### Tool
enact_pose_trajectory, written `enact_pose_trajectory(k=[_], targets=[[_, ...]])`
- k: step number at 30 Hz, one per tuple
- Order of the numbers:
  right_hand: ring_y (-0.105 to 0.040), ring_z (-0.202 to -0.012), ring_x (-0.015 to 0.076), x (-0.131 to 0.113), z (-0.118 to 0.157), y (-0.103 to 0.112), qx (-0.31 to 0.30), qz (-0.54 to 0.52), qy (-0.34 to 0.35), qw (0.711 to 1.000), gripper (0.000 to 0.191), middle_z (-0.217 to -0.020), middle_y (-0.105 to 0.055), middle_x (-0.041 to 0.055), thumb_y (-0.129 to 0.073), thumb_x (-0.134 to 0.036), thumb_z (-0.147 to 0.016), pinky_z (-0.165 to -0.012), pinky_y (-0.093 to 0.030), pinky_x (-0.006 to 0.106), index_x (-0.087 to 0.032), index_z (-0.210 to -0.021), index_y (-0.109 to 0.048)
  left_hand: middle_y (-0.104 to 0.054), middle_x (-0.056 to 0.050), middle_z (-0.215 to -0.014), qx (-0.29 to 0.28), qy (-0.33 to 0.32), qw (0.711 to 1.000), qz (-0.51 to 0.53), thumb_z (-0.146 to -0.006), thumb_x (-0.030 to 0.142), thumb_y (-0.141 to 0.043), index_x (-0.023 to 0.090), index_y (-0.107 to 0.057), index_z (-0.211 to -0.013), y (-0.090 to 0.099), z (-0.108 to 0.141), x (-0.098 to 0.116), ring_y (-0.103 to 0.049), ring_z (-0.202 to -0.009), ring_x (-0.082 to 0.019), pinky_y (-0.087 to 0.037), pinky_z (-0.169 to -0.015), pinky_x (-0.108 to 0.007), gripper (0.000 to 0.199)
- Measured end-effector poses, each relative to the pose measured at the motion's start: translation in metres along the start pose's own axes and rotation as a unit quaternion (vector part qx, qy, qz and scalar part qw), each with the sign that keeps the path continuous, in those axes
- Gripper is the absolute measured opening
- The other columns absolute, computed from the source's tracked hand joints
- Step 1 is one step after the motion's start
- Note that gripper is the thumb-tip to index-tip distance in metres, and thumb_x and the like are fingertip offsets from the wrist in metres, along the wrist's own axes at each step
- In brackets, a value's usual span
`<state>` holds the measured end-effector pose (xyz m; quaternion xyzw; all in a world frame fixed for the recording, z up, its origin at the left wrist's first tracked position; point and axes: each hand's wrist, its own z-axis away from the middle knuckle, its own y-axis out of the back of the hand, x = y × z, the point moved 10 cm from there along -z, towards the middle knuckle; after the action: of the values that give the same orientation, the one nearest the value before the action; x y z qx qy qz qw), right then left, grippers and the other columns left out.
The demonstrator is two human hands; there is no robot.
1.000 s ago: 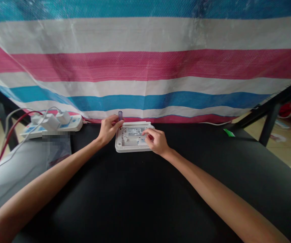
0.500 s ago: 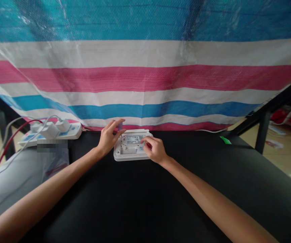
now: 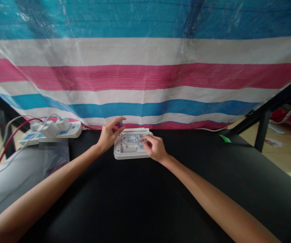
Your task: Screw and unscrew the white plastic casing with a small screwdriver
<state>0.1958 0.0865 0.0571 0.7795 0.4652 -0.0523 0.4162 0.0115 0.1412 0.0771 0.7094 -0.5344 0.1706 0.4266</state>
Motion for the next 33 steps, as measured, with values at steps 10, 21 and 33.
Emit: enact_pose_trajectory(k=[10,21,33], targets=[[-0.054,-0.056,0.0141,-0.001,0.001,0.001,0.006,-0.005,0.006,1.000,0.018,-0.071,-0.066,0.0013,-0.048,-0.012,-0.075,-0.060,-0.043,0.027,-0.019,-0.080,-0.064,-0.064,-0.003,-0.096,0.028,-0.012,0.999,-0.019,-0.088,0.033,-0.065,0.021,-0.068,-0.108,0.006,0.000,0.011,-0.059,-0.080,-0.013,-0.052,-0.066,-0.021,0.024],[-0.054,-0.055,0.0142,-0.001,0.000,0.000,-0.002,-0.002,0.000,1.000,0.017,-0.070,-0.066,0.0013,-0.048,-0.013,-0.075,-0.060,-0.043,0.027,-0.019,-0.080,-0.064,-0.065,-0.003,-0.089,-0.055,0.054,0.983,0.164,-0.093,0.035,-0.055,0.019,-0.059,-0.119,-0.005,-0.004,-0.012,-0.065,-0.073,-0.013,-0.057,-0.066,-0.024,0.031],[-0.056,-0.056,0.0148,0.000,0.001,-0.001,-0.008,-0.002,-0.008,1.000,0.018,-0.071,-0.066,0.0016,-0.048,-0.012,-0.076,-0.060,-0.044,0.027,-0.019,-0.081,-0.064,-0.064,-0.004,-0.091,-0.048,0.060,0.987,0.143,-0.089,0.027,-0.056,0.018,-0.058,-0.119,-0.004,-0.004,-0.014,-0.069,-0.073,-0.013,-0.060,-0.060,-0.023,0.032]])
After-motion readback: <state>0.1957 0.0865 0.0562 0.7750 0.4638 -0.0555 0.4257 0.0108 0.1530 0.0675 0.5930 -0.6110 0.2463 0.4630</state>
